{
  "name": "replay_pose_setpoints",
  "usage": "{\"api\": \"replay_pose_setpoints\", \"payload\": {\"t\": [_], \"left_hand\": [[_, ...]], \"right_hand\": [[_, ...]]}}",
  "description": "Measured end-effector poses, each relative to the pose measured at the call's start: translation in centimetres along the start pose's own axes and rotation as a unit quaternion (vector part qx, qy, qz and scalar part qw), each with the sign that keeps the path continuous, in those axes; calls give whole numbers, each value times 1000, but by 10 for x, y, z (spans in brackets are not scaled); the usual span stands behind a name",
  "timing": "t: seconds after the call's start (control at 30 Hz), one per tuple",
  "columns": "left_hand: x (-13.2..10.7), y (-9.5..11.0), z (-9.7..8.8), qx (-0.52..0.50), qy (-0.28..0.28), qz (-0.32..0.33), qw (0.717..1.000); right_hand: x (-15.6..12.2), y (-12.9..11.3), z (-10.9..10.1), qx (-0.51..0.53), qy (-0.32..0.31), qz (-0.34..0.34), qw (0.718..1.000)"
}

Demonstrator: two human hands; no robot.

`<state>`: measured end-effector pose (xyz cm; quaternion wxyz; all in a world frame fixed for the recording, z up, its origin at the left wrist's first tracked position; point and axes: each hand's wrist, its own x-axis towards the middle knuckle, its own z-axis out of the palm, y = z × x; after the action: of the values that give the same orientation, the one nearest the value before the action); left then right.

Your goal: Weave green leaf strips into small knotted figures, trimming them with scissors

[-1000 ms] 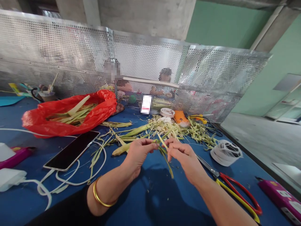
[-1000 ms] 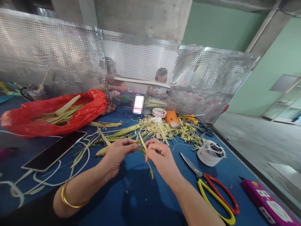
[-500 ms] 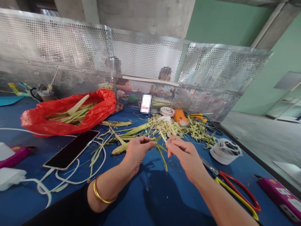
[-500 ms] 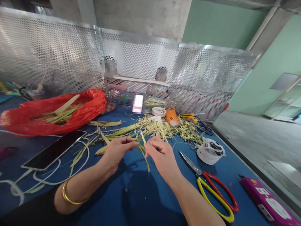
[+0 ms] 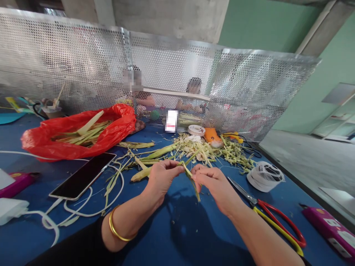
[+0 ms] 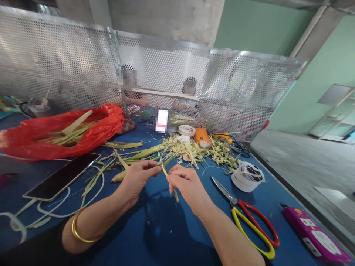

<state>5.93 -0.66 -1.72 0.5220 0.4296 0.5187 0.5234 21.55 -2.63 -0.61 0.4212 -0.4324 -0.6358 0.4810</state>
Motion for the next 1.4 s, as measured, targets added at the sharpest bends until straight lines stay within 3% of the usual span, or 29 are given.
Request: {"api": "replay_pose_setpoints", "payload": {"t": [0.33,0.67,0.8,0.9,1.0,1.13,1.4], "left_hand": [[-3,1,2,9,-9,-3,1000],[-1,-3,1,24,-4,12,1000],[-3,-2,3,34,-16,19,999],[-4,-4,3,57,-34,44,997],[-6,-8,3,94,-53,83,991],[-7,-11,2,155,-64,136,977],[-6,-11,0,174,-75,135,973]], "right_hand": [[-1,2,-1,0,-7,-6,1000],[0,8,2,41,61,8,997],[1,8,3,10,64,-8,998],[1,9,3,-69,67,-35,995],[1,12,3,-192,85,-62,976],[0,15,4,-343,122,-97,926],[-5,12,4,-448,163,-162,864]]}}
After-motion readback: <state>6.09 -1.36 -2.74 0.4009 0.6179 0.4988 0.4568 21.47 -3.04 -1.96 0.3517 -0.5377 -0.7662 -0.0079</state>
